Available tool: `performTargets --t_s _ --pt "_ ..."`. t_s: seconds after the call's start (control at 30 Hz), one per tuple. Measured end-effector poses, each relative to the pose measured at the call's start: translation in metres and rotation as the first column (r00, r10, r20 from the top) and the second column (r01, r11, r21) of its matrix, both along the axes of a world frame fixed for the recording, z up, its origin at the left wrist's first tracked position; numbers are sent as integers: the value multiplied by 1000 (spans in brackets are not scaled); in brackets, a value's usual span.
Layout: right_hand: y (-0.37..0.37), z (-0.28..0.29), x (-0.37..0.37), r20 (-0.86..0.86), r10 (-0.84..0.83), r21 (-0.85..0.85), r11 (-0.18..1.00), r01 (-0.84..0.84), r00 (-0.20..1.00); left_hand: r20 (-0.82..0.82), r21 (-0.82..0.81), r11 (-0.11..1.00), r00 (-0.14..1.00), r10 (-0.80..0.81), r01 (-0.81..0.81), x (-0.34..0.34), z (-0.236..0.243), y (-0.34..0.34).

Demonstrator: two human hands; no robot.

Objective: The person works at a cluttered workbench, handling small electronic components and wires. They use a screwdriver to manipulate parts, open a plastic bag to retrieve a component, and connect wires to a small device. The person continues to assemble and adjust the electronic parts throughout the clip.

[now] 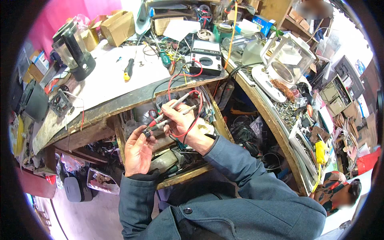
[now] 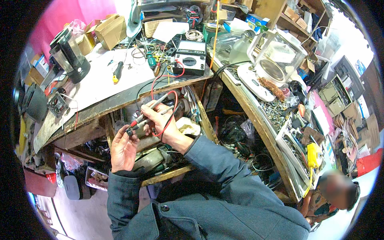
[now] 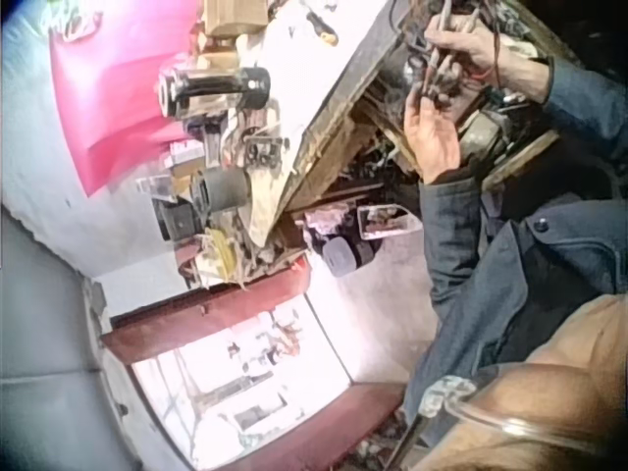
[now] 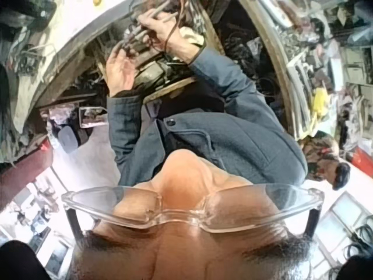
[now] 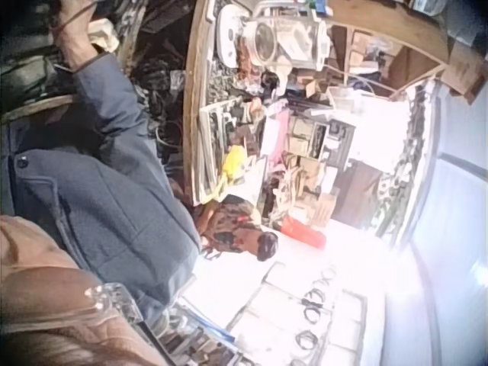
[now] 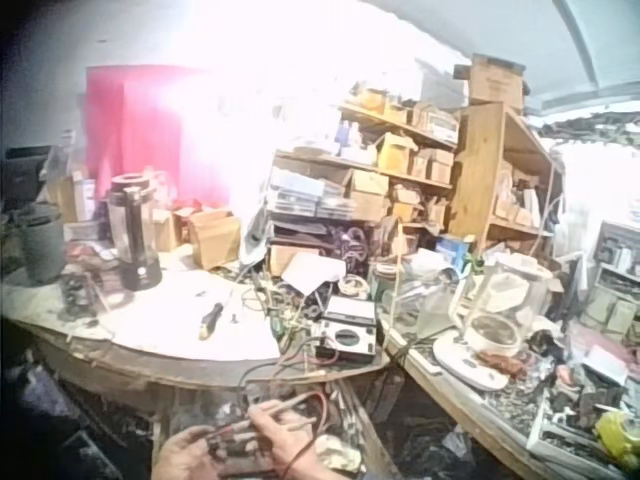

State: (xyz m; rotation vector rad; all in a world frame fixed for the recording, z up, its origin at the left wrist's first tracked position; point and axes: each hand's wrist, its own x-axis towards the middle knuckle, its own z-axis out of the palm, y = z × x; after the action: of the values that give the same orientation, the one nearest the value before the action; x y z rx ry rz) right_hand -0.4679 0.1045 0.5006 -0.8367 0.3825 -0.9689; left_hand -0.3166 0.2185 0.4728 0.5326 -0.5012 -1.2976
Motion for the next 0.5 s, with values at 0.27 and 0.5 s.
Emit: performTargets --t_s 0.27,0.5 --pt "5 3 7 4 -6 115 993 5 1000 -3 -6 1000 1000 -24 24 -2 9 6" --pt "0 2 2 40 12 156 988 -19 999 25 -48 999 1000 -6 7 -6 13 4"
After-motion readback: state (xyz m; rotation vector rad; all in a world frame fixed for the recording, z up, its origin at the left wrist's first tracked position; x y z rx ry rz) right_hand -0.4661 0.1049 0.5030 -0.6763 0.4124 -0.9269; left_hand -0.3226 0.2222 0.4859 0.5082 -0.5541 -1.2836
